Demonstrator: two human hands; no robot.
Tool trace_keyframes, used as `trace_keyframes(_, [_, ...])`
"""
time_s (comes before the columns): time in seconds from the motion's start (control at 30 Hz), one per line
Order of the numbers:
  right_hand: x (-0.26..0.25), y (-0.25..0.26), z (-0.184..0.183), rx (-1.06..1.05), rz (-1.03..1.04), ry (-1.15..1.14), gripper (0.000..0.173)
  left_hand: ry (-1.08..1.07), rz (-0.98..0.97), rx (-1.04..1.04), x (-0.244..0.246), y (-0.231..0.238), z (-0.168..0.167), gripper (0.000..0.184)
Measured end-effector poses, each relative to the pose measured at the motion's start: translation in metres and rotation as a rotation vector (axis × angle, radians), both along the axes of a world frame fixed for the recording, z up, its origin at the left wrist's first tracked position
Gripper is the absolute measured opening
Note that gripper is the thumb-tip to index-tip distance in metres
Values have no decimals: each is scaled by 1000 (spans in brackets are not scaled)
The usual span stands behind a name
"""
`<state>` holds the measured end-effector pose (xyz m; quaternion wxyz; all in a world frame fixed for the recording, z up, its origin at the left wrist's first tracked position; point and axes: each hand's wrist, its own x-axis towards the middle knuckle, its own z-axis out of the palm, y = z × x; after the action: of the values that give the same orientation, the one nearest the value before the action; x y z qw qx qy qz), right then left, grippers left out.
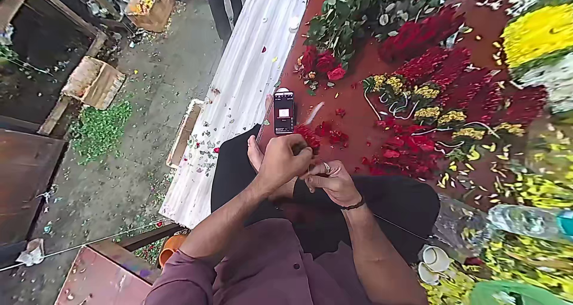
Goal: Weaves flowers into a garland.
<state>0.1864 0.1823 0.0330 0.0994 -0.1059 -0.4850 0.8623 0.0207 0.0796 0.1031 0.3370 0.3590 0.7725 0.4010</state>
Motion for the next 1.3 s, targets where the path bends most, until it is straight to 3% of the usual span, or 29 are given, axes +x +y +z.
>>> trace_keyframes(0.2, [-15, -32, 1, 414, 57, -217, 14, -134, 201, -181, 4, -35, -38, 15])
trace_keyframes(0.33, [-13, -19, 10, 409, -32, -207, 11, -225, 177, -130, 0, -51, -41, 15])
trace_keyframes(0.47, [-2, 11, -2, 354, -147, -358, 6, -336, 68, -143, -14, -65, -37, 13])
trace_keyframes(0.57, [-1, 10, -2, 372, -109, -367, 5, -398, -22, -233, -14, -67, -32, 16])
trace_keyframes(0.73, [0, 6, 3, 371, 29, -279, 8, -616, 51, -192, -20, -82, -34, 20])
trace_keyframes(1.0, [-5, -8, 11, 413, 251, -252, 11, -579, 36, -331, -34, -90, -36, 12])
trace_keyframes(1.13, [-1, 6, 18, 370, 308, -281, 13, -526, 14, -296, -33, -83, -30, 13])
trace_keyframes(1.23, [6, 49, 8, 474, 224, -507, 19, -447, 34, -279, -34, -78, -22, 12])
trace_keyframes(1.3, [5, 84, -17, 657, 8, -720, 17, -435, 28, -277, -34, -78, -20, 12])
